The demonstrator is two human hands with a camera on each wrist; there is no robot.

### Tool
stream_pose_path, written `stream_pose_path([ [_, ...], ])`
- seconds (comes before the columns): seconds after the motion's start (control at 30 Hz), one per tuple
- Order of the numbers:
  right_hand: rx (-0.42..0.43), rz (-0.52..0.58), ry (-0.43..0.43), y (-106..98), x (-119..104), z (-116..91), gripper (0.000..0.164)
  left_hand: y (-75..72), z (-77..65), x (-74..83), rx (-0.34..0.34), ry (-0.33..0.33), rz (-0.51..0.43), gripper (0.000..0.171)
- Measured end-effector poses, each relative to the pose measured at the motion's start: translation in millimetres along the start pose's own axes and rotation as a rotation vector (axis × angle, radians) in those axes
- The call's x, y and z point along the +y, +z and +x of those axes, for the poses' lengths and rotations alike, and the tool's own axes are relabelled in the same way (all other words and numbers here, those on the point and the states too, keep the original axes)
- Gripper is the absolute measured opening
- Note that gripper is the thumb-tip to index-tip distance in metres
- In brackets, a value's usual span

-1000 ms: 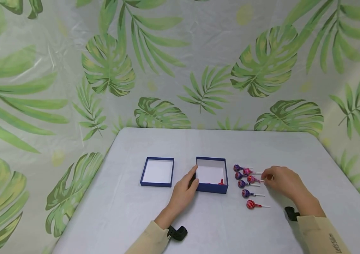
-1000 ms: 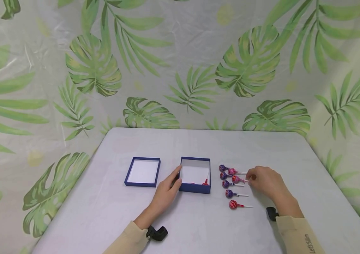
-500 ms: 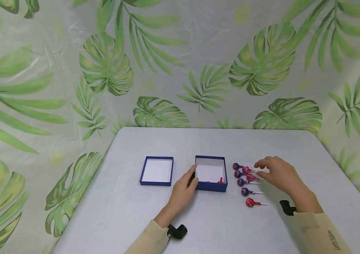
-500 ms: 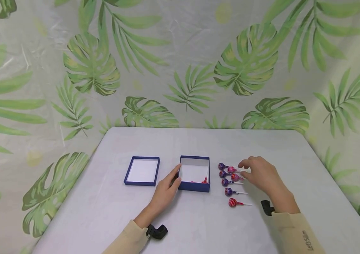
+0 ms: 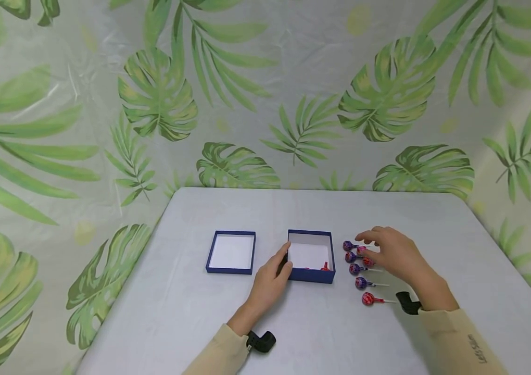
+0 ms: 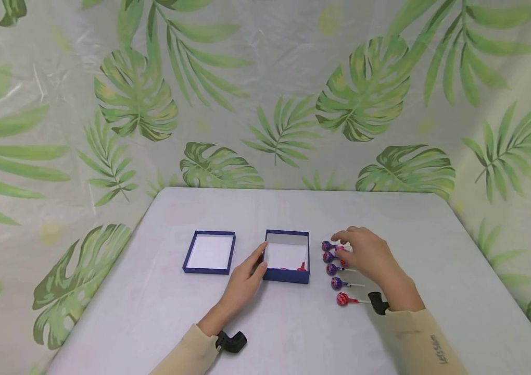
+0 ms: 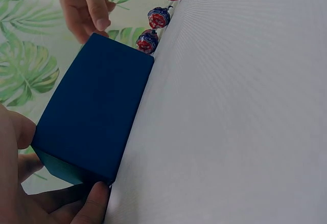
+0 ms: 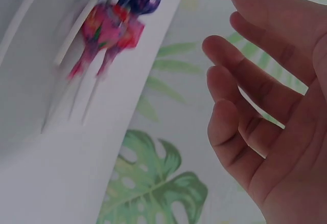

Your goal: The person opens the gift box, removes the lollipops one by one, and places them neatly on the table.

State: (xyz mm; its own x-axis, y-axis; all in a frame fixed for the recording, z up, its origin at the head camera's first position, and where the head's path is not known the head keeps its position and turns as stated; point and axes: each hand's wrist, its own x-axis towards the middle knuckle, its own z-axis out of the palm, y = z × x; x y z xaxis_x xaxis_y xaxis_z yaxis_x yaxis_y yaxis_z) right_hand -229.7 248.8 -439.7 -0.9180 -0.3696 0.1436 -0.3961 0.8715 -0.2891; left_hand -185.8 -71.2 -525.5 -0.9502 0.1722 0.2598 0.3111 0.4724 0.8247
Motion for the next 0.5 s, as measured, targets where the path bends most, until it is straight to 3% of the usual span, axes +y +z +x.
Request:
stream_pose_path([
  [0.37,0.004,0.045,-0.108,12.8,-29.8,17.9,0.033,1.5,-0.1,-4.5,-0.007,-0.01,0.003,0.052],
  [0.5,-0.052,0.074,-0.153,16.1,-42.4,27.7,0.034,1.4,0.6,-4.5,-0.013,-0.013,-0.009,0.052],
])
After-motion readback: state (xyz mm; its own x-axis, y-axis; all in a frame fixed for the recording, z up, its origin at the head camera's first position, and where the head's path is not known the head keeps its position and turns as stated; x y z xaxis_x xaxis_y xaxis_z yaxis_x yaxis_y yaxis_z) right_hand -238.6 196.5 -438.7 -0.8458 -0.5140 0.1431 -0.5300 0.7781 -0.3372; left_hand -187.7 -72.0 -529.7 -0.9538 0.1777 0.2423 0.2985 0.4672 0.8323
